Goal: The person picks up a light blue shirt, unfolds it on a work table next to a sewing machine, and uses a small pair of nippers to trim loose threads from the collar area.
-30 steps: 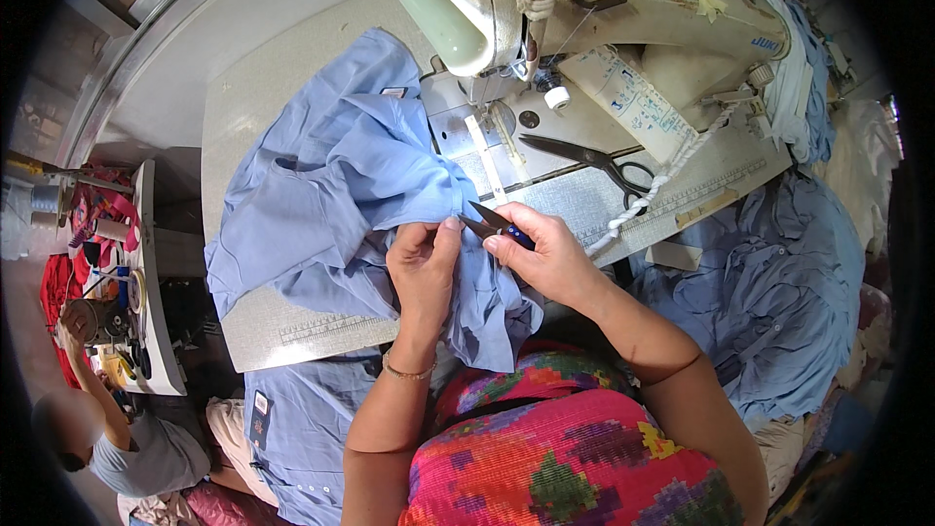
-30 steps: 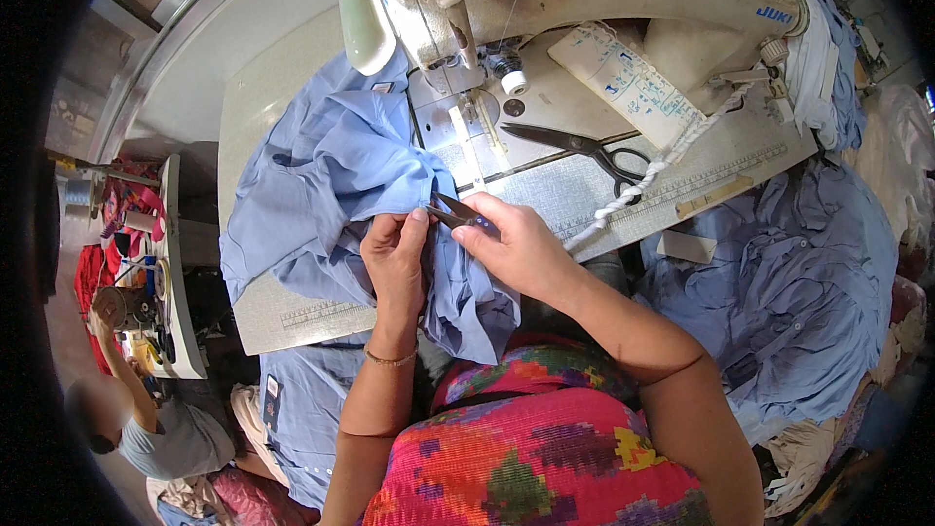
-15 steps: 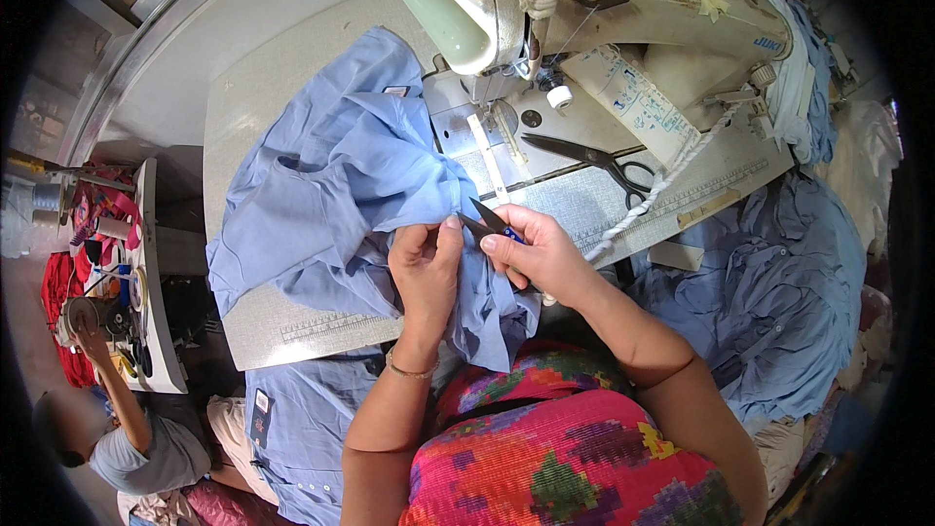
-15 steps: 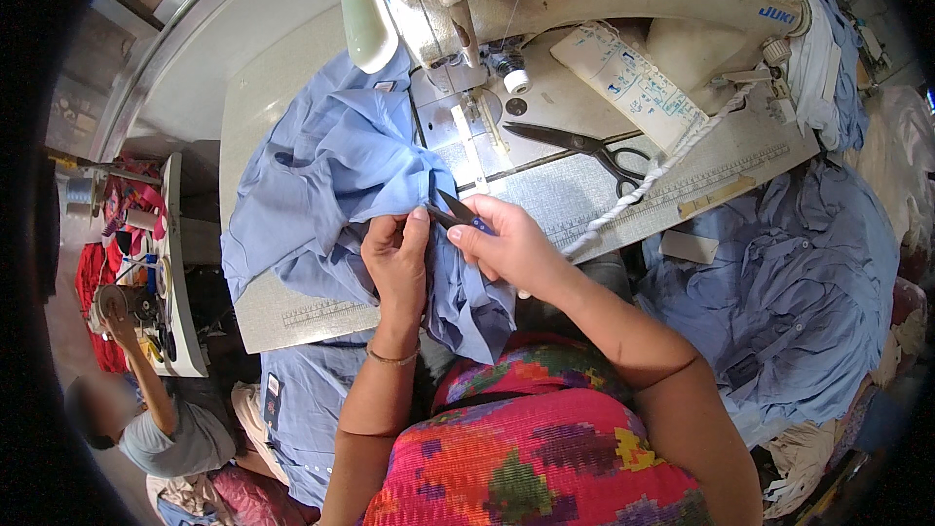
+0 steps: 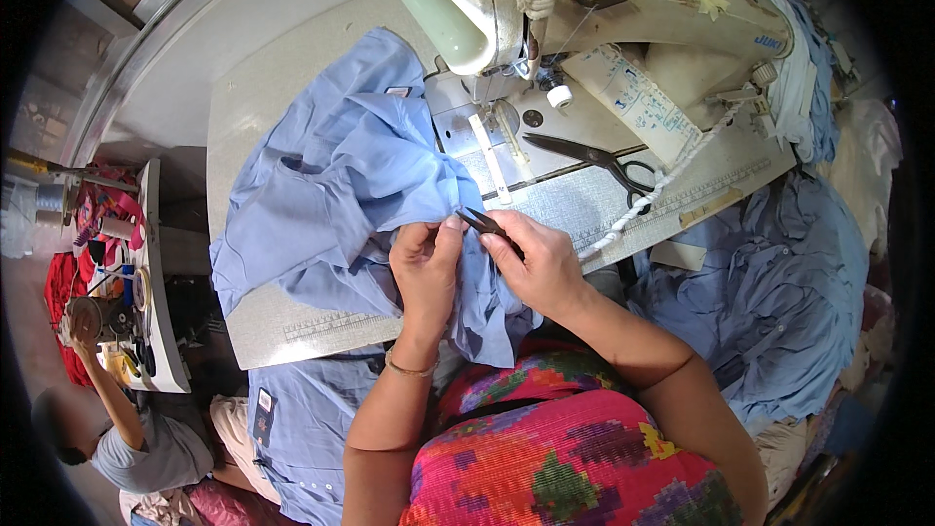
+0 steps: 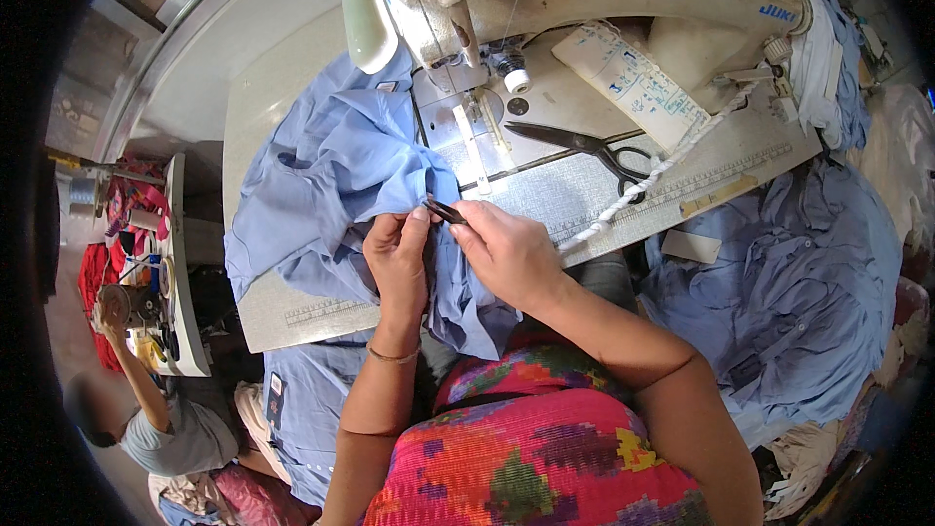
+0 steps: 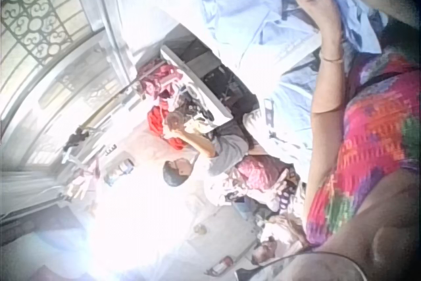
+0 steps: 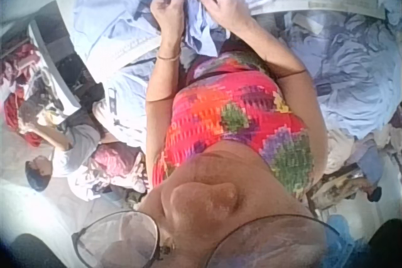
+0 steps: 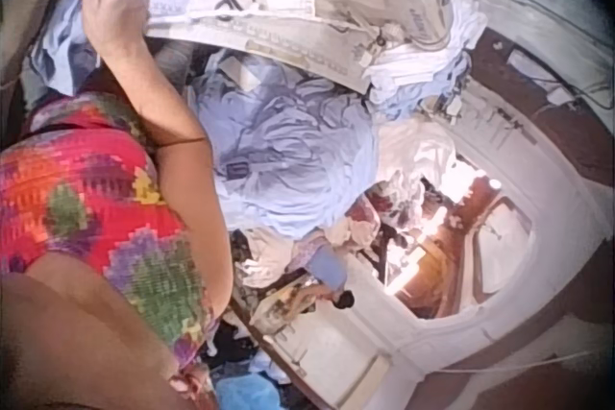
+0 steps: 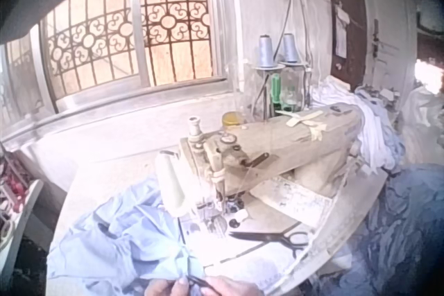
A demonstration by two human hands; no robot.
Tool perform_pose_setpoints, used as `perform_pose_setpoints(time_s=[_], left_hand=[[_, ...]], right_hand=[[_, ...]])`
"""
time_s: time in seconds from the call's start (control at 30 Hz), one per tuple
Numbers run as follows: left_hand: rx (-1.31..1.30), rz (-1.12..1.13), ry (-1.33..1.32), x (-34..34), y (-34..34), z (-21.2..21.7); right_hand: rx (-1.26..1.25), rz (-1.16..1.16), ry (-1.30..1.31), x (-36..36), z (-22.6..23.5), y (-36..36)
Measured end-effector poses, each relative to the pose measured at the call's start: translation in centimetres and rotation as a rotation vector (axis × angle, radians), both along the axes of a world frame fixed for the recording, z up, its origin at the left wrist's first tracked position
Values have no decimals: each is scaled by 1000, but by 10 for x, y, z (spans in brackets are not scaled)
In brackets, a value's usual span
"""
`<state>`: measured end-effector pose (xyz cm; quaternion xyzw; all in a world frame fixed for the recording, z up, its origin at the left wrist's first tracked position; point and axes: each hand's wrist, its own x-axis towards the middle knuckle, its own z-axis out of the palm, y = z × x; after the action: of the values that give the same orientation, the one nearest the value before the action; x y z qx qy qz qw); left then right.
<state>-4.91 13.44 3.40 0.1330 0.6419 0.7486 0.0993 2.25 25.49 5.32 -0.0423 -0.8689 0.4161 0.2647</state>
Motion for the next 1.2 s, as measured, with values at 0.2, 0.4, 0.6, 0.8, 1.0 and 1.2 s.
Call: perform_pose_setpoints(time_s=[0.2, 0.4, 0.6, 0.8, 1.0, 1.2], left_hand=[[184, -74, -173, 0, 1, 7], [186, -98, -185, 3, 1, 9], [88, -98, -101, 3, 0, 8], [46, -81, -79, 2, 0, 5], [38, -59, -79, 4, 1, 7], [18, -112, -76, 5, -1, 8]], right_hand=[[-164, 126, -85, -1, -4, 13], [-16, 188, -91, -7, 8, 24], [340, 188, -41, -15, 11, 33], [383, 235, -59, -19, 10, 36], [364, 260, -82, -20, 9, 38], [326, 271, -90, -20, 7, 39]])
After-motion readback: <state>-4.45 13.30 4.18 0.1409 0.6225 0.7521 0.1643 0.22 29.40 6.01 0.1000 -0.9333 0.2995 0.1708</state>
